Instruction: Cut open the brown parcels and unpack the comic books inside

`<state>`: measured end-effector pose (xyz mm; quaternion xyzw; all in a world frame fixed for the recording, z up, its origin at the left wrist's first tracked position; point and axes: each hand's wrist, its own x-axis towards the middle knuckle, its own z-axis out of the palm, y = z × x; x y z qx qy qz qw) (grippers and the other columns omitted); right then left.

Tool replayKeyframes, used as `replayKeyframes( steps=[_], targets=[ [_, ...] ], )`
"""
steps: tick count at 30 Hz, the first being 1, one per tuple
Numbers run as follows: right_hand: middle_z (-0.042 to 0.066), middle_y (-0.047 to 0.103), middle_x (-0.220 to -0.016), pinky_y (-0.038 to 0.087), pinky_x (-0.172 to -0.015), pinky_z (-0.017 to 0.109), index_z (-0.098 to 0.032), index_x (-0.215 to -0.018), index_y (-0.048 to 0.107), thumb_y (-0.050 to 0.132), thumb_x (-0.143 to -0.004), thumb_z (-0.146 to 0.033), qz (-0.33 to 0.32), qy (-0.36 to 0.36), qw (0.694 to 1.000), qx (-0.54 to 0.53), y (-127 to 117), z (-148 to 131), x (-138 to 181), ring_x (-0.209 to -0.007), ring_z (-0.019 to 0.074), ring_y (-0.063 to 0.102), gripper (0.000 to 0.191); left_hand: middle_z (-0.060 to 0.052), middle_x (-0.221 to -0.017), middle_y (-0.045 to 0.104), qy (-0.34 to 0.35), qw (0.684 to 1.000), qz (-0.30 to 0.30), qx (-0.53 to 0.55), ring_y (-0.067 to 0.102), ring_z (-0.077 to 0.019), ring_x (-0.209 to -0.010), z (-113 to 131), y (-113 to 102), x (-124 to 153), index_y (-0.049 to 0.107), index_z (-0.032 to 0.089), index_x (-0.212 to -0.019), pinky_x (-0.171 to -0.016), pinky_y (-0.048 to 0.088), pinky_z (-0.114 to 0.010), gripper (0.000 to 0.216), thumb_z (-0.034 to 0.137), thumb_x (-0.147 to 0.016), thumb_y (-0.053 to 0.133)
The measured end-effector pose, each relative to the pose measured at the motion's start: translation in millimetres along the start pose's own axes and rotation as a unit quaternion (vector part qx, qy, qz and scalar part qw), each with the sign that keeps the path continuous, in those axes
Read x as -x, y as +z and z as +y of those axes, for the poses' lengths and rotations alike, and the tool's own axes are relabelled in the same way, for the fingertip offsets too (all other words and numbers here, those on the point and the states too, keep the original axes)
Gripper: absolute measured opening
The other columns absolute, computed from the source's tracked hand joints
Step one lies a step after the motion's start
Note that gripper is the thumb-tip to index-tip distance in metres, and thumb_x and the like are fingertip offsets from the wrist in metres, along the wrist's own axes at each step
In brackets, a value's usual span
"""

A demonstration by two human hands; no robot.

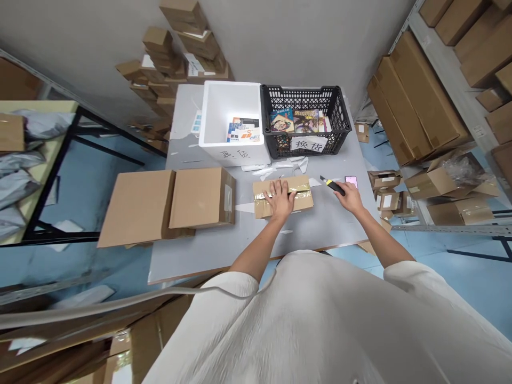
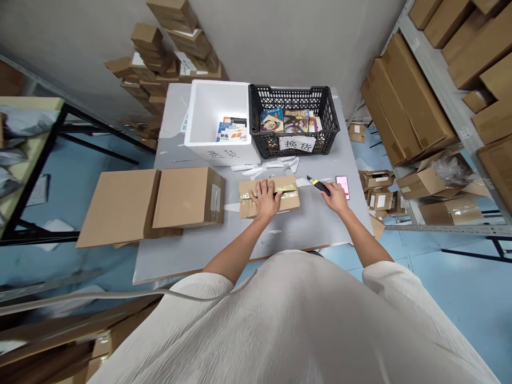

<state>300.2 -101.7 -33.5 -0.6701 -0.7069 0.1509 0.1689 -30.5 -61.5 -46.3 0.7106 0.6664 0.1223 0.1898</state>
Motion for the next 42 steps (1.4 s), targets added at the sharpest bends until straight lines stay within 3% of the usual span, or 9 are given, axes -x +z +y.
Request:
replayKeyframes(
  steps=[3,9,16,20,24,30,37,42],
  targets=[
    [0.02,0.075,-0.134,0.054,-0.112,0.059,-0.023,-0.155,0.071,0.054,-0.112,-0.063,-0.027,-0.026,0.999,-0.005,-3,3,-1,-0.125,0.0442,0.065,0.062,-0.018,-0.19,0.036,-0.002,1.0,0.005,0.008,0.021,-0.0424,-0.18,0,2,1,0.05,0.024,-0.177,-0.142,0.011,-0.078,0.067,0.051,-0.116,0.04],
    [0.019,0.077,-0.13,0.057,-0.109,0.058,-0.023,-0.146,0.076,0.058,-0.109,-0.064,-0.029,-0.005,0.997,-0.068,21,-18,-9,-0.123,0.0423,0.068,0.058,-0.02,-0.19,0.034,0.008,1.0,-0.003,0.02,0.02,-0.0434,-0.18,0,3,-3,0.049,0.021,-0.175,-0.142,0.012,-0.076,0.073,0.048,-0.108,0.054],
    [0.018,0.078,-0.139,0.055,-0.116,0.058,-0.023,-0.138,0.078,0.065,-0.105,-0.059,-0.032,-0.035,0.993,-0.108,40,-60,-69,-0.13,0.0411,0.068,0.051,-0.018,-0.186,0.041,0.071,0.997,-0.036,0.015,0.03,-0.0412,-0.176,-20,-19,10,0.058,0.026,-0.166,-0.142,0.021,-0.067,0.069,0.053,-0.103,0.065],
    [0.017,0.079,-0.142,0.053,-0.117,0.059,-0.022,-0.137,0.077,0.066,-0.102,-0.053,-0.077,-0.072,0.989,-0.102,53,-93,-104,-0.133,0.0419,0.067,0.047,-0.017,-0.179,0.05,0.113,0.991,-0.067,-0.012,0.042,-0.0413,-0.167,-37,-36,34,0.065,0.029,-0.158,-0.137,0.03,-0.06,0.064,0.051,-0.099,0.077],
    [0.017,0.081,-0.138,0.051,-0.118,0.061,-0.022,-0.132,0.078,0.067,-0.099,-0.046,-0.12,-0.098,0.984,-0.089,64,-117,-118,-0.134,0.0426,0.067,0.042,-0.014,-0.17,0.058,0.123,0.987,-0.096,-0.031,0.047,-0.0381,-0.159,-48,-48,45,0.07,0.032,-0.151,-0.13,0.036,-0.055,0.046,0.041,-0.106,0.071],
    [0.017,0.081,-0.138,0.05,-0.115,0.062,-0.022,-0.136,0.077,0.065,-0.101,-0.048,-0.126,-0.076,0.987,-0.064,61,-115,-111,-0.133,0.0438,0.067,0.046,-0.016,-0.146,0.07,0.088,0.99,-0.099,-0.047,0.06,-0.0386,-0.14,-51,-50,42,0.074,0.028,-0.14,-0.121,0.042,-0.051,0.037,0.039,-0.105,0.074],
    [0.017,0.081,-0.141,0.053,-0.111,0.06,-0.022,-0.141,0.076,0.064,-0.101,-0.051,-0.119,-0.041,0.991,-0.047,46,-94,-73,-0.129,0.0437,0.067,0.05,-0.012,-0.124,0.084,0.09,0.988,-0.123,-0.038,0.076,-0.0364,-0.124,-63,-46,31,0.075,0.025,-0.133,-0.116,0.047,-0.048,0.032,0.039,-0.105,0.075],
    [0.014,0.085,-0.125,0.058,-0.102,0.053,-0.024,-0.135,0.076,0.061,-0.104,-0.055,-0.11,-0.026,0.992,-0.059,36,-91,-50,-0.114,0.0396,0.074,0.047,-0.012,-0.127,0.085,0.088,0.988,-0.119,-0.052,0.078,-0.037,-0.121,-71,-50,21,0.074,0.026,-0.129,-0.108,0.054,-0.047,0.024,0.034,-0.108,0.068]
  ],
)
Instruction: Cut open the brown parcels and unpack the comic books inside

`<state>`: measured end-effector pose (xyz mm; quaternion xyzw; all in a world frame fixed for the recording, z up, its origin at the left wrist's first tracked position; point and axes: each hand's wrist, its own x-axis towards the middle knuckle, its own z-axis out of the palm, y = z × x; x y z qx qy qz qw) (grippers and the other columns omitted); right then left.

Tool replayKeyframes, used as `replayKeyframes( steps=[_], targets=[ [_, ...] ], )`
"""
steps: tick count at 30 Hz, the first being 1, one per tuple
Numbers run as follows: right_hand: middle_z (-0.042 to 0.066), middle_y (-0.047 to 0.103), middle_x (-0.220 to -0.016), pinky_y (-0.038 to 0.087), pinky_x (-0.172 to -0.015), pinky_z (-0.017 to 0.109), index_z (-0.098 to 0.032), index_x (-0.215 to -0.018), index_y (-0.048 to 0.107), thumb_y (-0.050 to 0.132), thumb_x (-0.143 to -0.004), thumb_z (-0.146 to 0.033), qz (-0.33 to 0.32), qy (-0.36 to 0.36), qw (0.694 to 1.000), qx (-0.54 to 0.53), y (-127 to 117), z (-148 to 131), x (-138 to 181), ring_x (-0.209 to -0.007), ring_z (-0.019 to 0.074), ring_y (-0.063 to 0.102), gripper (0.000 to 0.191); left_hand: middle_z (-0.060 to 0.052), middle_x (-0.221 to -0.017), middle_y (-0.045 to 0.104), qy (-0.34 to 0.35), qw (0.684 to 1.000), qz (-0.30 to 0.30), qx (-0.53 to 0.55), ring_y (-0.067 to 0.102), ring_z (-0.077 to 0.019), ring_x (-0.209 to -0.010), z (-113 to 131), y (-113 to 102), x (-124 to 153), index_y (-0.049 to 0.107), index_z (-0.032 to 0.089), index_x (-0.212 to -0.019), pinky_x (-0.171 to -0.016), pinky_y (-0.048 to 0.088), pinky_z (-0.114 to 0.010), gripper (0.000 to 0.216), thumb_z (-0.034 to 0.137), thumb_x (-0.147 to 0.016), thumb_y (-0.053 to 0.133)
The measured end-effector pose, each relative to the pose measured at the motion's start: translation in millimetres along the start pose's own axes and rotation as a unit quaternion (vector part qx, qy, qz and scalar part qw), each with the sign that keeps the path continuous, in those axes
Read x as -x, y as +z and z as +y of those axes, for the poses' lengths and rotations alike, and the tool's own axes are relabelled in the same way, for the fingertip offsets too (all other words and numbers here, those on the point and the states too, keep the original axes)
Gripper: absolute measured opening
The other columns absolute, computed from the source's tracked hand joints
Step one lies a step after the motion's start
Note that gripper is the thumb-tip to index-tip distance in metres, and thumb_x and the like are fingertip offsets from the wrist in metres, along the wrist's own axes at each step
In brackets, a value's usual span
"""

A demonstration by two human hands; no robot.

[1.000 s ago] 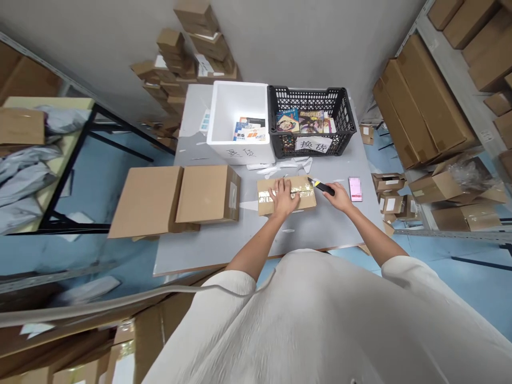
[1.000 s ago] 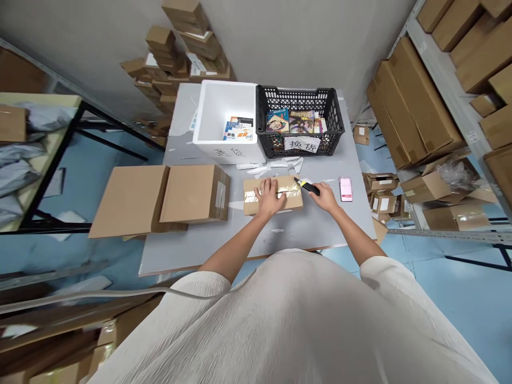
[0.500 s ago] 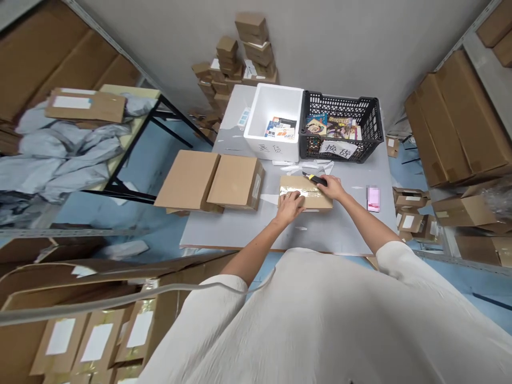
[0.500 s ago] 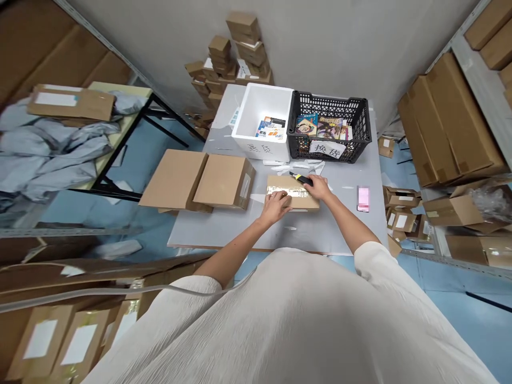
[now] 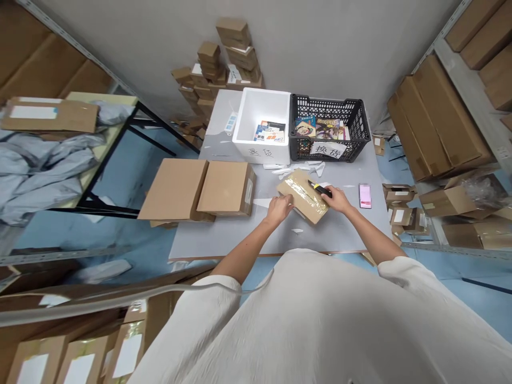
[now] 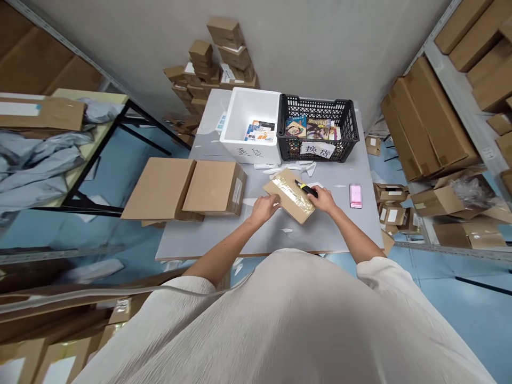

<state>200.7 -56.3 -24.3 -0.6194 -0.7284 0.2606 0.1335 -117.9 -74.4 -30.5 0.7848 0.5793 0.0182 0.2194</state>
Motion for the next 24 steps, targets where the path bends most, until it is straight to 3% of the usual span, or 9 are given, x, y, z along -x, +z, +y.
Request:
replayKeyframes(
  steps=[4,12,16,18,24],
  targets=[
    [0.014,0.085,-0.121,0.06,-0.094,0.047,-0.023,-0.138,0.072,0.059,-0.105,-0.057,-0.012,0.025,0.999,-0.026,4,-8,19,-0.107,0.0375,0.078,0.049,-0.015,-0.132,0.081,-0.003,1.0,0.013,0.008,0.076,-0.0373,-0.125,-3,-5,-3,0.073,0.023,-0.134,-0.106,0.057,-0.048,0.033,0.021,-0.107,0.055],
    [0.01,0.085,-0.122,0.062,-0.089,0.044,-0.027,-0.134,0.07,0.061,-0.105,-0.056,-0.056,0.007,0.995,-0.088,33,-27,49,-0.108,0.0348,0.08,0.042,-0.015,-0.146,0.072,-0.008,0.996,0.043,0.072,0.068,-0.0349,-0.137,7,-6,-11,0.072,0.024,-0.133,-0.119,0.054,-0.048,0.038,0.018,-0.104,0.048],
    [0.014,0.082,-0.129,0.062,-0.099,0.048,-0.024,-0.131,0.071,0.061,-0.103,-0.056,-0.002,0.023,0.996,-0.085,25,-13,22,-0.114,0.0346,0.077,0.044,-0.019,-0.166,0.058,-0.058,0.995,0.06,0.054,0.056,-0.0415,-0.151,27,-2,-14,0.071,0.022,-0.137,-0.123,0.05,-0.056,0.035,0.028,-0.105,0.058],
    [0.016,0.08,-0.133,0.061,-0.106,0.052,-0.024,-0.127,0.074,0.063,-0.102,-0.058,0.022,0.017,0.997,-0.077,17,-5,2,-0.12,0.0357,0.075,0.044,-0.019,-0.165,0.058,-0.055,0.996,0.056,0.052,0.055,-0.0423,-0.15,41,1,-14,0.068,0.021,-0.145,-0.123,0.048,-0.056,0.042,0.035,-0.106,0.061],
    [0.019,0.066,-0.163,0.049,-0.124,0.066,-0.024,-0.129,0.077,0.069,-0.1,-0.054,0.024,0.0,0.999,-0.039,10,-1,-50,-0.152,0.0439,0.057,0.042,-0.024,-0.172,0.052,-0.029,0.998,0.02,0.051,0.048,-0.0467,-0.157,81,20,-14,0.049,0.022,-0.17,-0.126,0.041,-0.057,0.086,0.058,-0.098,0.079]
  ],
)
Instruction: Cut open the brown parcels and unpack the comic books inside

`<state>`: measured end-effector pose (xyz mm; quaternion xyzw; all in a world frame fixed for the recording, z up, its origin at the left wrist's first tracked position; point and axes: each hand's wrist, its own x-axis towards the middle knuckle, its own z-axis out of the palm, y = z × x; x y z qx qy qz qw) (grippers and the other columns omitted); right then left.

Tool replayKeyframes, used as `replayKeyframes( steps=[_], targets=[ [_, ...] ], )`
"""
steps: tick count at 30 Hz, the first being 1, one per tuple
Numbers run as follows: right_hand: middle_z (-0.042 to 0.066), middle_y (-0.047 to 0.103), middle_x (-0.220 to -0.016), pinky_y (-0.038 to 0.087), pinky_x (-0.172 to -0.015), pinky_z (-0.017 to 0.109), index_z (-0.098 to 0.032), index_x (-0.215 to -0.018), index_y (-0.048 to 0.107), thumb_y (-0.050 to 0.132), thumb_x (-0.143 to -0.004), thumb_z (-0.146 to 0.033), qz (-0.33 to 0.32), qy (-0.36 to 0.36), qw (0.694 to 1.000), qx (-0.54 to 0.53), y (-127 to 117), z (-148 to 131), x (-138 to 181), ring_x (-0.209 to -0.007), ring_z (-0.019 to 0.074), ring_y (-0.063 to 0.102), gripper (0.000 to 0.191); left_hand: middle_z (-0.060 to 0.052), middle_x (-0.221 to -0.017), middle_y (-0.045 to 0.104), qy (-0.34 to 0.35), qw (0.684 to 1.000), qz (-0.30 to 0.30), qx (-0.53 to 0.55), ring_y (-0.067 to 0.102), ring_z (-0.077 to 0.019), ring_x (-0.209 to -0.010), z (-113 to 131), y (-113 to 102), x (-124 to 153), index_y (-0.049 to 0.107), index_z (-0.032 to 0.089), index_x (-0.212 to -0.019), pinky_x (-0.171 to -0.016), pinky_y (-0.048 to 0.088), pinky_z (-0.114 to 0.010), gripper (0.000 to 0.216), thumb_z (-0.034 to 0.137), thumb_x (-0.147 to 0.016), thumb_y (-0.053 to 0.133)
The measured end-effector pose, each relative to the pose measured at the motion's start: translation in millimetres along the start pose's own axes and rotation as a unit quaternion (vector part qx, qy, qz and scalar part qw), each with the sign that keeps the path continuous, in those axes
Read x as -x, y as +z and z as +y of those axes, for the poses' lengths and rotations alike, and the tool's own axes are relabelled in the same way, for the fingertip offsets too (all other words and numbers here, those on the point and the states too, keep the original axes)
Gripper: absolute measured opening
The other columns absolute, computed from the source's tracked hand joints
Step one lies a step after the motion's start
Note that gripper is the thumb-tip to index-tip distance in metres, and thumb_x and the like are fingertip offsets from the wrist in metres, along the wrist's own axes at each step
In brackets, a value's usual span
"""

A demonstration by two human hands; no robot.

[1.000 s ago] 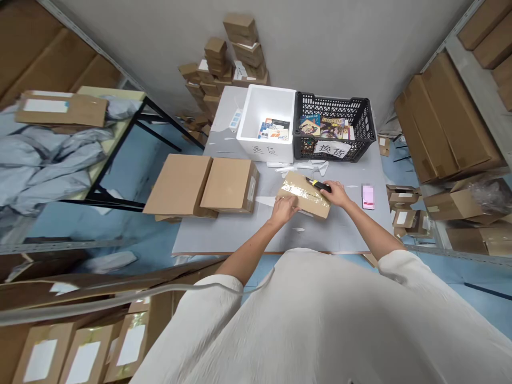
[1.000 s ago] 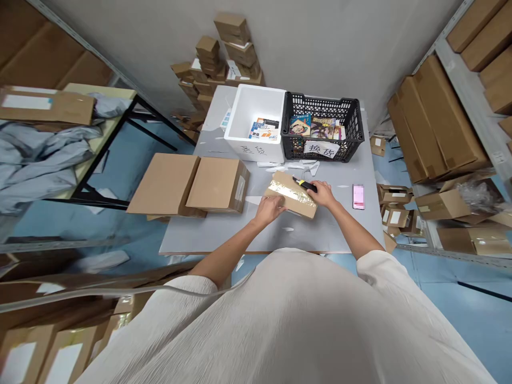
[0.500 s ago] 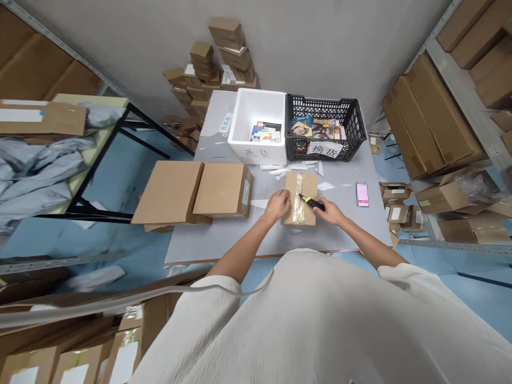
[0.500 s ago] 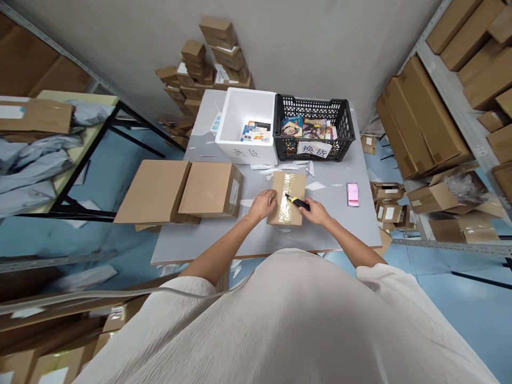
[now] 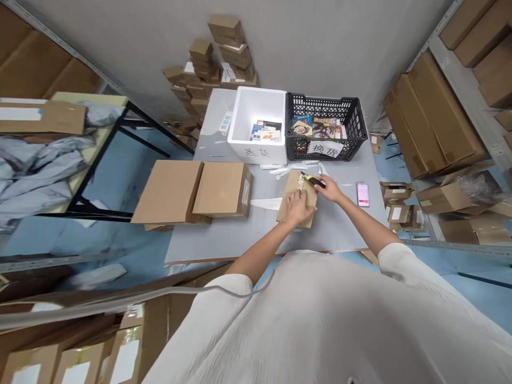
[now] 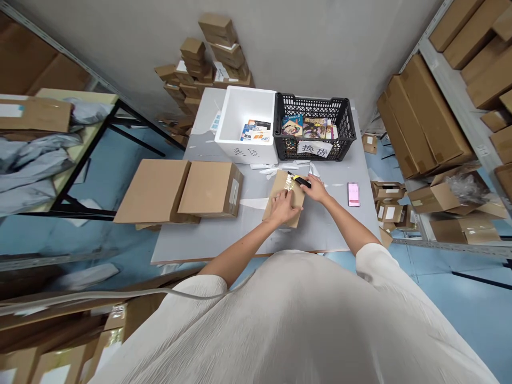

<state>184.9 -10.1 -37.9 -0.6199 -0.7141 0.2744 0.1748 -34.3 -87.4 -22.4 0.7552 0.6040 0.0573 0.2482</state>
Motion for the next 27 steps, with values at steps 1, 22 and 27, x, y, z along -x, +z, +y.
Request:
replayKeyframes(
  steps=[1,22,27],
  targets=[
    [0.018,0.066,-0.164,0.049,-0.124,0.066,-0.024,-0.129,0.077,0.069,-0.1,-0.053,-0.009,0.004,1.0,0.008,2,-1,-5,-0.152,0.0441,0.057,0.042,-0.025,-0.177,0.047,0.002,1.0,-0.003,-0.004,0.045,-0.0481,-0.16,3,4,1,0.046,0.022,-0.172,-0.128,0.039,-0.059,0.092,0.06,-0.095,0.082],
    [0.011,0.082,-0.128,0.062,-0.102,0.048,-0.025,-0.12,0.072,0.063,-0.099,-0.055,0.001,0.078,0.991,-0.112,-9,26,48,-0.11,0.0314,0.074,0.038,-0.021,-0.193,0.023,0.188,0.964,-0.165,-0.091,0.018,-0.0401,-0.182,-57,-23,-24,0.027,0.03,-0.184,-0.142,0.014,-0.07,0.116,0.011,-0.08,0.076],
    [0.008,0.083,-0.116,0.06,-0.097,0.04,-0.022,-0.118,0.075,0.069,-0.097,-0.056,-0.033,0.082,0.978,-0.186,-13,27,60,-0.099,0.0257,0.074,0.041,-0.021,-0.193,0.023,0.218,0.952,-0.171,-0.13,0.017,-0.0378,-0.182,-78,-27,-25,0.023,0.031,-0.184,-0.143,0.012,-0.068,0.121,0.006,-0.078,0.075]
  ],
)
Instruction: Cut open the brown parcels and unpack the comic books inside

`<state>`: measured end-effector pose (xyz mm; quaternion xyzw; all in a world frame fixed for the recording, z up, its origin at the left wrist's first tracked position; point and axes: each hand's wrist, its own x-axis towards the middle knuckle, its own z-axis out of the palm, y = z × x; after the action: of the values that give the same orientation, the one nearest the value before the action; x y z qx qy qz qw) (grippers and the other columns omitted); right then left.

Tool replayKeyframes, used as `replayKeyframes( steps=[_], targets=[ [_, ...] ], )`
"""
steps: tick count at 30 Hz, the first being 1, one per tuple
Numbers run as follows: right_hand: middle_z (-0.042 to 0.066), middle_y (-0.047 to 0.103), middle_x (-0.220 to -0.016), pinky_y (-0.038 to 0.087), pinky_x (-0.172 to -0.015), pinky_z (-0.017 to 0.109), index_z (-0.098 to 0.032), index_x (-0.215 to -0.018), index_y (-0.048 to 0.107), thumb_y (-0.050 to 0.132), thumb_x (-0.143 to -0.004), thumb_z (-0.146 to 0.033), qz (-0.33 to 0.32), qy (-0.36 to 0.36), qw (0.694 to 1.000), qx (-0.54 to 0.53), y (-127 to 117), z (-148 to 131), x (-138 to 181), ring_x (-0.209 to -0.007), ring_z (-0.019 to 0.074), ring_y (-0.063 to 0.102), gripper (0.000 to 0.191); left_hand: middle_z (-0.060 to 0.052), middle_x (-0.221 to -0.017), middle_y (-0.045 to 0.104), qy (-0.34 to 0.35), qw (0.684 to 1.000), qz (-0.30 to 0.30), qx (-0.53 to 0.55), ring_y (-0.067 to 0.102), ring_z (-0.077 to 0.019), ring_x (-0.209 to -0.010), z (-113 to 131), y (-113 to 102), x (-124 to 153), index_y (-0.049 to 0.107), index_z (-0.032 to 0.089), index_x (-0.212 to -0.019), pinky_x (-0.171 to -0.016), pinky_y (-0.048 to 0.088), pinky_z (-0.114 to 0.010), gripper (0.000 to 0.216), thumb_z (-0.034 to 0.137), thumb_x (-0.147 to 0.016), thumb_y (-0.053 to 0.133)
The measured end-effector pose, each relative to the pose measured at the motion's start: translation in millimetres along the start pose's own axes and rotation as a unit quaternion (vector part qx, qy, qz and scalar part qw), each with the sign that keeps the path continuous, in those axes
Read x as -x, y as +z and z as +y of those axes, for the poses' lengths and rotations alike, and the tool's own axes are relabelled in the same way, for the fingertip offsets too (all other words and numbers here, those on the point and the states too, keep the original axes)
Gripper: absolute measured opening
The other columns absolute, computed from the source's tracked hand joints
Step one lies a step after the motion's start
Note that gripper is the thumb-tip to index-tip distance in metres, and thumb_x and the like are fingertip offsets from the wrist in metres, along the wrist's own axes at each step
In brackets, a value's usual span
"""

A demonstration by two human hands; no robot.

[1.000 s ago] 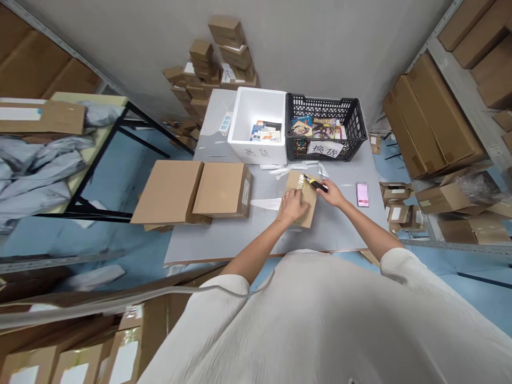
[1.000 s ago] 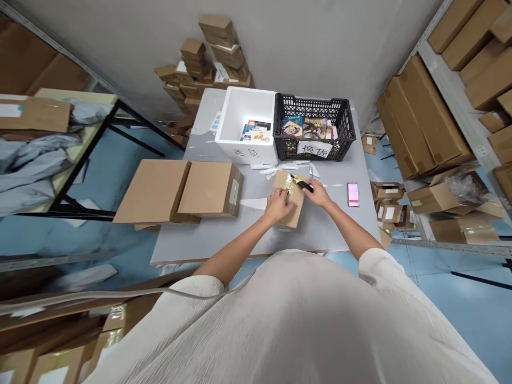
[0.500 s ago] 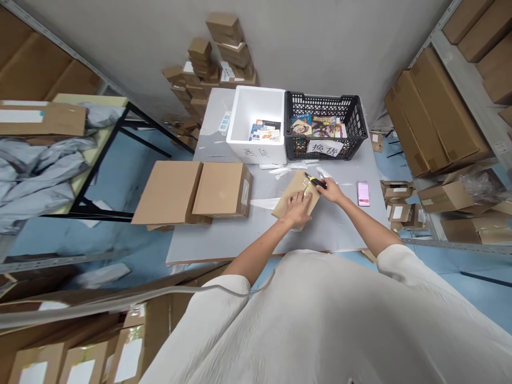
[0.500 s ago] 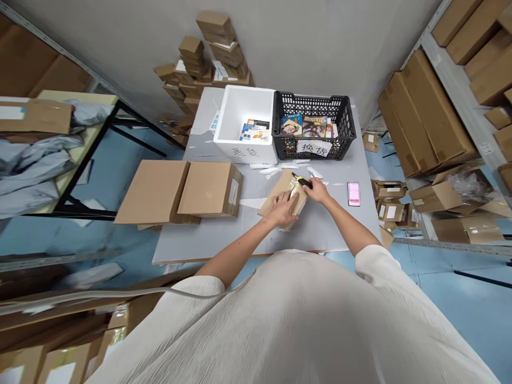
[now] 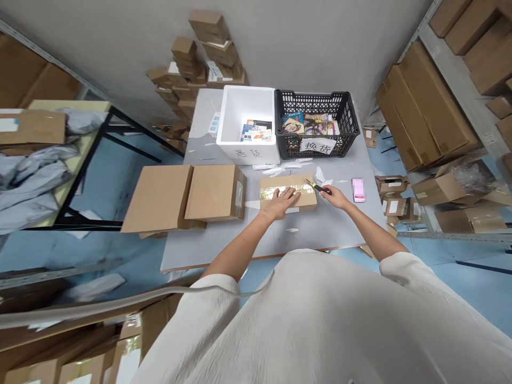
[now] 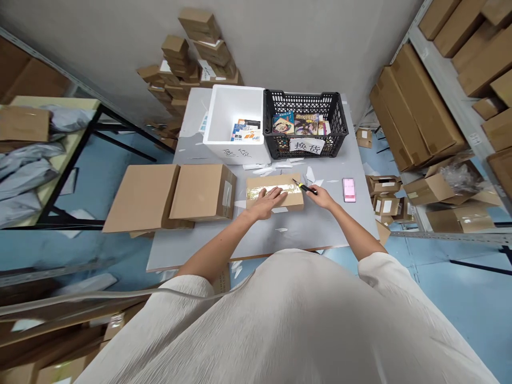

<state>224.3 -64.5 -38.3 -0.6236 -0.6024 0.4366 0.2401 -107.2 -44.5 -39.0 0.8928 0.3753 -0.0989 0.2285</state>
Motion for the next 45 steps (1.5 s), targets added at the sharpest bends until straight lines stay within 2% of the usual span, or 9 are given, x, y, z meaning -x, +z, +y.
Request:
replayKeyframes(
  steps=[5,9,13,16,20,27,33,39,45],
  targets=[
    [0.004,0.081,-0.099,0.058,-0.08,0.03,-0.021,-0.1,0.078,0.069,-0.098,-0.051,-0.057,0.043,0.997,-0.02,-15,2,9,-0.085,0.02,0.073,0.031,-0.019,-0.189,0.032,0.02,1.0,0.018,-0.011,0.022,-0.0362,-0.18,-8,1,9,0.02,0.03,-0.185,-0.143,0.015,-0.064,0.123,0.004,-0.077,0.071],
    [0.006,0.081,-0.091,0.05,-0.059,0.024,-0.021,-0.087,0.072,0.066,-0.105,-0.051,-0.075,0.083,0.993,-0.035,-27,2,15,-0.07,0.0155,0.068,0.036,-0.02,-0.178,0.047,0.016,0.999,0.044,0.004,0.038,-0.0375,-0.171,-2,-1,11,0.025,0.028,-0.184,-0.142,0.018,-0.063,0.117,0.009,-0.079,0.072],
    [0.006,0.081,-0.087,0.049,-0.049,0.022,-0.021,-0.099,0.07,0.074,-0.107,-0.055,-0.066,0.094,0.991,-0.069,-32,1,17,-0.06,0.0134,0.066,0.035,-0.02,-0.159,0.061,-0.042,0.992,0.114,0.033,0.054,-0.0401,-0.154,17,-3,-2,0.044,0.025,-0.177,-0.137,0.028,-0.061,0.082,0.028,-0.098,0.067],
    [0.004,0.08,-0.086,0.05,-0.047,0.022,-0.022,-0.104,0.068,0.083,-0.103,-0.056,-0.063,0.087,0.991,-0.076,-34,0,18,-0.058,0.0132,0.068,0.037,-0.019,-0.148,0.066,-0.07,0.983,0.162,0.044,0.058,-0.0385,-0.146,35,-4,-19,0.065,0.025,-0.155,-0.129,0.038,-0.058,0.047,0.033,-0.11,0.055],
    [0.003,0.076,-0.082,0.05,-0.047,0.023,-0.021,-0.101,0.07,0.082,-0.102,-0.057,-0.066,0.071,0.993,-0.069,-36,2,15,-0.058,0.0141,0.068,0.038,-0.02,-0.146,0.067,-0.105,0.978,0.174,0.055,0.059,-0.0393,-0.142,53,-1,-38,0.07,0.022,-0.142,-0.123,0.044,-0.055,0.037,0.034,-0.114,0.05],
    [0.003,0.075,-0.08,0.054,-0.066,0.027,-0.02,-0.097,0.078,0.073,-0.101,-0.059,-0.096,0.013,0.995,0.012,-44,9,8,-0.073,0.019,0.071,0.039,-0.023,-0.143,0.068,-0.153,0.965,0.205,0.058,0.058,-0.0391,-0.143,65,20,-47,0.068,0.019,-0.146,-0.126,0.04,-0.056,0.042,0.031,-0.117,0.04],
    [0.009,0.086,-0.105,0.049,-0.081,0.031,-0.018,-0.116,0.086,0.062,-0.108,-0.042,-0.087,-0.046,0.978,0.185,-51,6,-2,-0.091,0.0251,0.073,0.034,-0.023,-0.141,0.066,-0.144,0.96,0.235,0.041,0.054,-0.0396,-0.147,71,33,-44,0.069,0.019,-0.142,-0.128,0.039,-0.057,0.04,0.029,-0.115,0.042],
    [0.009,0.087,-0.114,0.048,-0.084,0.029,-0.021,-0.124,0.086,0.06,-0.112,-0.038,-0.114,-0.057,0.961,0.244,-50,-4,-14,-0.098,0.0254,0.074,0.034,-0.021,-0.139,0.067,-0.134,0.957,0.254,0.044,0.056,-0.0371,-0.145,70,35,-42,0.069,0.023,-0.138,-0.135,0.03,-0.062,0.036,0.028,-0.114,0.042],
    [0.005,0.081,-0.092,0.044,-0.077,0.028,-0.02,-0.105,0.083,0.061,-0.108,-0.042,-0.135,-0.045,0.97,0.198,-50,-4,-13,-0.083,0.021,0.067,0.031,-0.022,-0.14,0.067,-0.137,0.955,0.26,0.043,0.054,-0.0358,-0.151,71,35,-42,0.069,0.023,-0.136,-0.137,0.028,-0.062,0.036,0.024,-0.112,0.043]
  ],
)
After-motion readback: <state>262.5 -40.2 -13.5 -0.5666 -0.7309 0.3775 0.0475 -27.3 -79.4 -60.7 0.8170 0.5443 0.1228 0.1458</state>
